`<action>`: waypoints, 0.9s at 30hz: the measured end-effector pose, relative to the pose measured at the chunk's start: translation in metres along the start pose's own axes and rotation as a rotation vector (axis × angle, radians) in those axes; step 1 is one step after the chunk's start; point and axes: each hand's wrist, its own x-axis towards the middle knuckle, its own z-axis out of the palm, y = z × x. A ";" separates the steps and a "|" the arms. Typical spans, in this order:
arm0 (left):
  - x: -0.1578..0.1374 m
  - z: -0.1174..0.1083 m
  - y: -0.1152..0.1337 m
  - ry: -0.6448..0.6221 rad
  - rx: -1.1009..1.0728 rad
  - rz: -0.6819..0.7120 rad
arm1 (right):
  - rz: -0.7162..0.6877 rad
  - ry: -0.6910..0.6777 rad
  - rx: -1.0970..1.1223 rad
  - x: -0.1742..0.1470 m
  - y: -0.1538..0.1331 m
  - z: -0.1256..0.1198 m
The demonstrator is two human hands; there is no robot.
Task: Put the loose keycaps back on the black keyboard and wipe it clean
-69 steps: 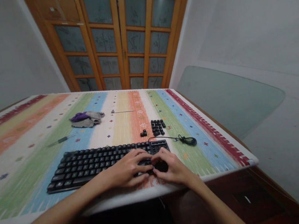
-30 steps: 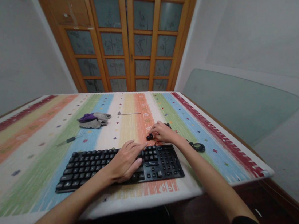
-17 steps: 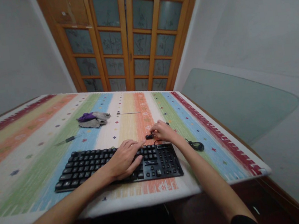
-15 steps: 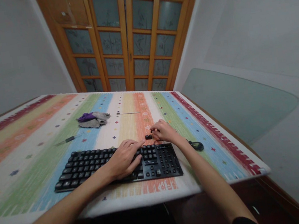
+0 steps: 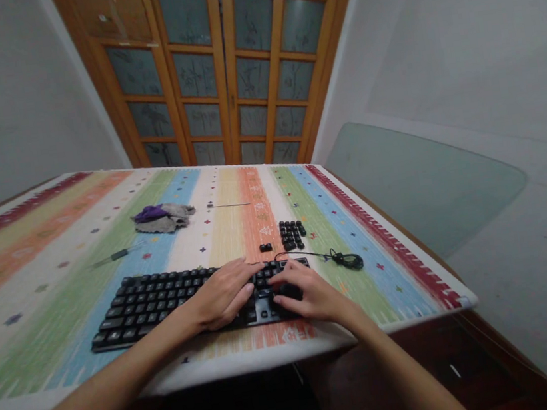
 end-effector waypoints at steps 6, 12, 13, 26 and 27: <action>-0.001 0.009 -0.002 0.032 0.059 0.086 | 0.025 -0.017 -0.047 -0.007 -0.006 0.011; 0.000 0.005 0.000 0.032 0.031 0.196 | 0.027 0.003 -0.103 -0.005 -0.013 0.012; 0.000 0.005 0.000 0.018 0.025 0.202 | 0.026 0.005 -0.112 -0.005 -0.014 0.012; -0.001 0.010 0.002 -0.035 -0.010 0.211 | -0.013 0.043 -0.204 -0.004 -0.021 0.017; -0.001 0.010 0.002 -0.034 -0.012 0.213 | -0.012 0.041 -0.202 -0.004 -0.021 0.017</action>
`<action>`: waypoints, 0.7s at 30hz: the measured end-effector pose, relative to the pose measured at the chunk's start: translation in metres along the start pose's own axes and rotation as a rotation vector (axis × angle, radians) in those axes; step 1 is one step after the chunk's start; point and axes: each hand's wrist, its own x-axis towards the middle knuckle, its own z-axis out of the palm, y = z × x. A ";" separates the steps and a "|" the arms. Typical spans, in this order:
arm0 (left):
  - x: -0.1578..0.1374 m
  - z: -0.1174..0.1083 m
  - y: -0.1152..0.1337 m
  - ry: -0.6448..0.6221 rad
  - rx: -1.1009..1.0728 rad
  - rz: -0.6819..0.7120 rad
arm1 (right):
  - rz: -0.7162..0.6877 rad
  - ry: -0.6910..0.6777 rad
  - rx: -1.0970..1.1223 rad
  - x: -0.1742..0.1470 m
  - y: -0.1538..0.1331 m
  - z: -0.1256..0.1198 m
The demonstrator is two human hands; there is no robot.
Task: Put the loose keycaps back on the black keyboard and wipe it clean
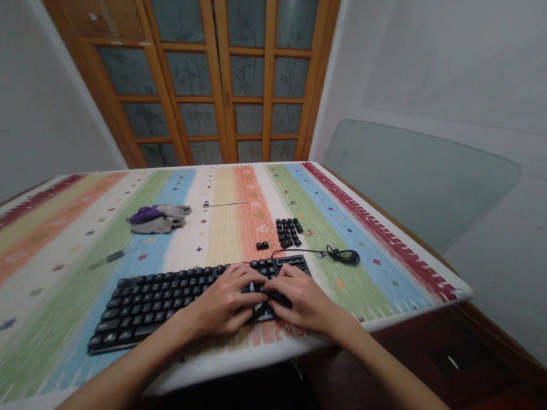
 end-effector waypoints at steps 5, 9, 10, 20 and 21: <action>0.000 0.000 0.000 0.007 -0.004 0.007 | -0.016 0.005 0.022 0.000 -0.001 -0.001; 0.000 0.002 -0.001 -0.019 0.007 -0.002 | 0.000 -0.018 -0.005 0.001 -0.002 -0.001; 0.000 0.002 -0.001 -0.027 0.009 -0.007 | 0.004 -0.017 -0.015 0.001 -0.002 -0.001; 0.000 0.002 -0.001 -0.021 0.006 -0.007 | -0.011 0.007 -0.047 -0.001 -0.004 0.001; 0.000 0.002 -0.001 -0.018 0.004 -0.008 | -0.009 0.007 -0.043 -0.001 -0.004 0.001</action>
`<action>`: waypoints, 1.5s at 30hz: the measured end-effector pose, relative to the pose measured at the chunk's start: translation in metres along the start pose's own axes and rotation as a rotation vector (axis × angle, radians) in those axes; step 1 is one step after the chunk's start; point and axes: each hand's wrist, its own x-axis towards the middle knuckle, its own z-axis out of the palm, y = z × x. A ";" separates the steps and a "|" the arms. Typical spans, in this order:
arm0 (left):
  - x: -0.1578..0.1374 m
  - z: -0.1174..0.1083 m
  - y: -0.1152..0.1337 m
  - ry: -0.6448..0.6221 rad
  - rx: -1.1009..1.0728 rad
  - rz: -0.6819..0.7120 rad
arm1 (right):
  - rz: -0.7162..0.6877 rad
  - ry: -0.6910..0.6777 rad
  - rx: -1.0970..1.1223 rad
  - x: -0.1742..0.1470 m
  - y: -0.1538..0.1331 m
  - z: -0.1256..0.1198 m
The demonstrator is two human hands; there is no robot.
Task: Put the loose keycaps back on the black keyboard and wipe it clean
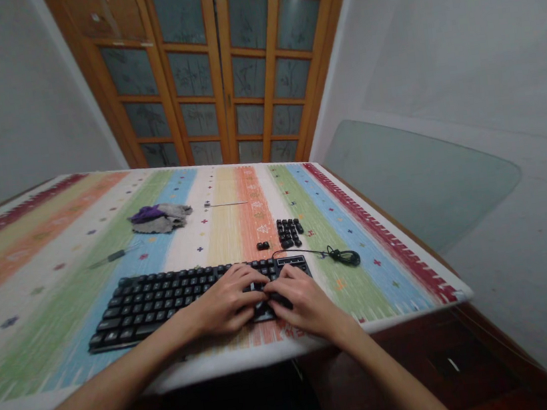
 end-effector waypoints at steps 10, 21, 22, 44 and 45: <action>-0.001 0.003 -0.003 0.014 -0.002 0.012 | 0.015 -0.024 0.013 0.002 -0.001 0.000; 0.000 0.003 -0.002 -0.010 0.011 0.001 | 0.030 -0.005 0.011 0.000 0.001 -0.002; 0.001 0.003 -0.002 -0.010 0.010 0.002 | 0.031 -0.002 0.011 0.000 0.002 -0.002; 0.003 0.001 0.006 -0.046 0.112 -0.005 | 0.133 0.051 0.144 -0.001 0.003 0.005; 0.003 0.002 0.006 -0.045 0.123 0.001 | 0.141 0.039 0.142 -0.001 0.004 0.005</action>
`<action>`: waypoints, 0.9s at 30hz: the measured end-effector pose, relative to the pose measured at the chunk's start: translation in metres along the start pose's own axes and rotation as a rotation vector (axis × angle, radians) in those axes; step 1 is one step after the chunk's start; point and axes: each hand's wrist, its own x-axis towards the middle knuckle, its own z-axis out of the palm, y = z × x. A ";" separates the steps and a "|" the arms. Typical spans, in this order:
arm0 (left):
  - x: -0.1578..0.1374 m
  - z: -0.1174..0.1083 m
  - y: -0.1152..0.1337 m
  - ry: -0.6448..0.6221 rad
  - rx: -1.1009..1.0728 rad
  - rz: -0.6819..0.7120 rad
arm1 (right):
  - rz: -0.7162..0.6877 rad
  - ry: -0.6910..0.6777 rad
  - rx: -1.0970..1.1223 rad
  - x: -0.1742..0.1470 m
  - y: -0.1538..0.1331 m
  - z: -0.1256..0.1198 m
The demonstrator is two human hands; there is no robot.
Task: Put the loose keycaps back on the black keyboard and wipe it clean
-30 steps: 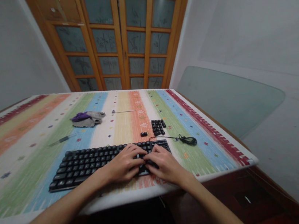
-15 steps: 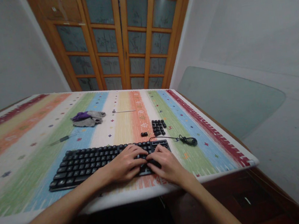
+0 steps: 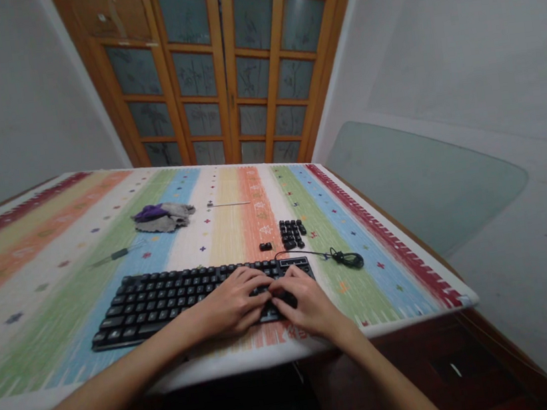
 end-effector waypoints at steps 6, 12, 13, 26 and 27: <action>0.000 0.004 0.000 -0.003 0.012 -0.002 | 0.039 -0.044 -0.016 0.003 -0.001 0.002; 0.004 0.000 -0.001 0.020 -0.047 -0.022 | 0.005 -0.119 -0.036 0.015 -0.002 -0.010; 0.005 -0.001 -0.004 0.030 -0.068 -0.023 | -0.003 -0.129 -0.038 0.019 0.000 -0.013; 0.049 -0.009 -0.083 -0.048 -0.064 -0.455 | 0.054 -0.023 -0.240 0.089 0.080 -0.010; 0.053 -0.005 -0.087 -0.059 -0.060 -0.470 | 0.055 -0.026 -0.244 0.091 0.083 -0.008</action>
